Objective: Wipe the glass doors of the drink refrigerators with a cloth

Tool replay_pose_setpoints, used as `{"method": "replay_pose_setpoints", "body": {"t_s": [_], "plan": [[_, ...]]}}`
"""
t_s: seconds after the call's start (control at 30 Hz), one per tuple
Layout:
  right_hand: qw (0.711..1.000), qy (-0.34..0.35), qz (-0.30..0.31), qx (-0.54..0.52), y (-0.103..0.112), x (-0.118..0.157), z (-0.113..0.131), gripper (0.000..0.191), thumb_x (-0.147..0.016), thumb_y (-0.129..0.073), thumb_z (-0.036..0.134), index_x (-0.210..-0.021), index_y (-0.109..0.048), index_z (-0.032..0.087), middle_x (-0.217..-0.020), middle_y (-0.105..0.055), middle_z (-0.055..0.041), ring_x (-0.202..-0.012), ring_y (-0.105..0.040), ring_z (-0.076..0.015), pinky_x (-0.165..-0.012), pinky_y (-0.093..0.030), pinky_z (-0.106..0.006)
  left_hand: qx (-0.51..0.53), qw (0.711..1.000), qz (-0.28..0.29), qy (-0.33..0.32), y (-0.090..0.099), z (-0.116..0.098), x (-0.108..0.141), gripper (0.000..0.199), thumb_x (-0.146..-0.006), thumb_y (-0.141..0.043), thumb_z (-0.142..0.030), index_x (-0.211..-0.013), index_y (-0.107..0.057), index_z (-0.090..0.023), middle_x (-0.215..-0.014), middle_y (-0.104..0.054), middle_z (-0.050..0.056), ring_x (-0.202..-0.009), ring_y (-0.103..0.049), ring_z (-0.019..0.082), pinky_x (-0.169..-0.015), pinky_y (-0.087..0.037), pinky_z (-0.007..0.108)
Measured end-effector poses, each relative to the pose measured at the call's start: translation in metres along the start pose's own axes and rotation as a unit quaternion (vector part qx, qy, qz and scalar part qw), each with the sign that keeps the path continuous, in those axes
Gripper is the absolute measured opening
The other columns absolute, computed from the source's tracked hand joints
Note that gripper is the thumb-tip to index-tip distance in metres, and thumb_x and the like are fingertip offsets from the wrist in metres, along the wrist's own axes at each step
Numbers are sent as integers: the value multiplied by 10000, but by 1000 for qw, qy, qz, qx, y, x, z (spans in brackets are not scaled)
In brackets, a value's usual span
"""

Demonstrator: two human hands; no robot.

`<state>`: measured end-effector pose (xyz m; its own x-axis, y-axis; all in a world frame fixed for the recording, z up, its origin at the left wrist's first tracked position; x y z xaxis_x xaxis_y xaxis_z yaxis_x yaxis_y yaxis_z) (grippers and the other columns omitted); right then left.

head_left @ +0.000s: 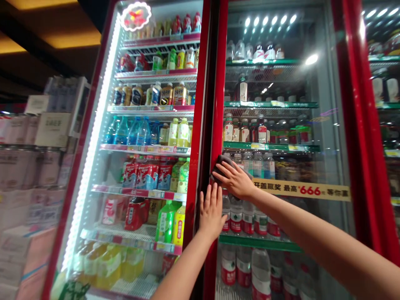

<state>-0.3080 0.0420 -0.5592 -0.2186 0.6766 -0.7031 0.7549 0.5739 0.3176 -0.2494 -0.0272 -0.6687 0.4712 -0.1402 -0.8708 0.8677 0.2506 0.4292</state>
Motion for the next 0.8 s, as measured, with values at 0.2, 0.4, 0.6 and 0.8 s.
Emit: {"method": "replay_pose_setpoints", "body": {"t_s": [0.2,0.4,0.6,0.8], "plan": [[993,-107,-25,43,27,8,-66,517,-1018,-453,332,-1532,-419,288,-1619,-376,-92,-1502,-313,-310,-1215,-180,-614,10,1000,14,-20,-8,-15,-30,1142,-807,-730,-484,-1623,7,-177,-1703,-65,132,-1572,-15,330,-1265,-152,588],[982,-173,-48,57,13,57,-38,661,-938,-536,225,-1572,-347,233,-1620,-364,-138,-1520,-262,-340,-1219,-190,-602,12,1000,-9,18,-2,-12,-39,1131,-850,-671,-511,-1613,84,-153,-1699,-42,152,-1569,9,337,-1261,-111,610],[993,-100,13,59,30,50,-87,550,-1001,-461,276,-1546,-394,306,-1644,-335,-65,-1526,-262,-279,-1233,-209,-545,14,999,1,-39,-7,-42,-56,1169,-810,-712,-573,-1620,26,-165,-1698,-71,137,-1569,21,331,-1271,-87,584],[939,-329,-38,97,38,141,-126,582,-1000,-472,306,-1569,-357,266,-1662,-274,-122,-1540,-210,-328,-1220,-183,-619,18,999,34,-33,-14,-76,-70,1125,-799,-739,-547,-1623,-67,-177,-1697,-68,120,-1567,26,341,-1249,-81,632]]}}
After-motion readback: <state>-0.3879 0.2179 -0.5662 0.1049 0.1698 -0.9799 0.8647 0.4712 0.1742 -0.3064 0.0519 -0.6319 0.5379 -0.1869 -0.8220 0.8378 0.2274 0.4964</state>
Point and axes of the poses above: each hand's wrist, its own x-axis away from the middle knuckle, its own y-axis out of the back of the hand, z = x × y, the point moved 8 cm from there along -x, towards the middle knuckle
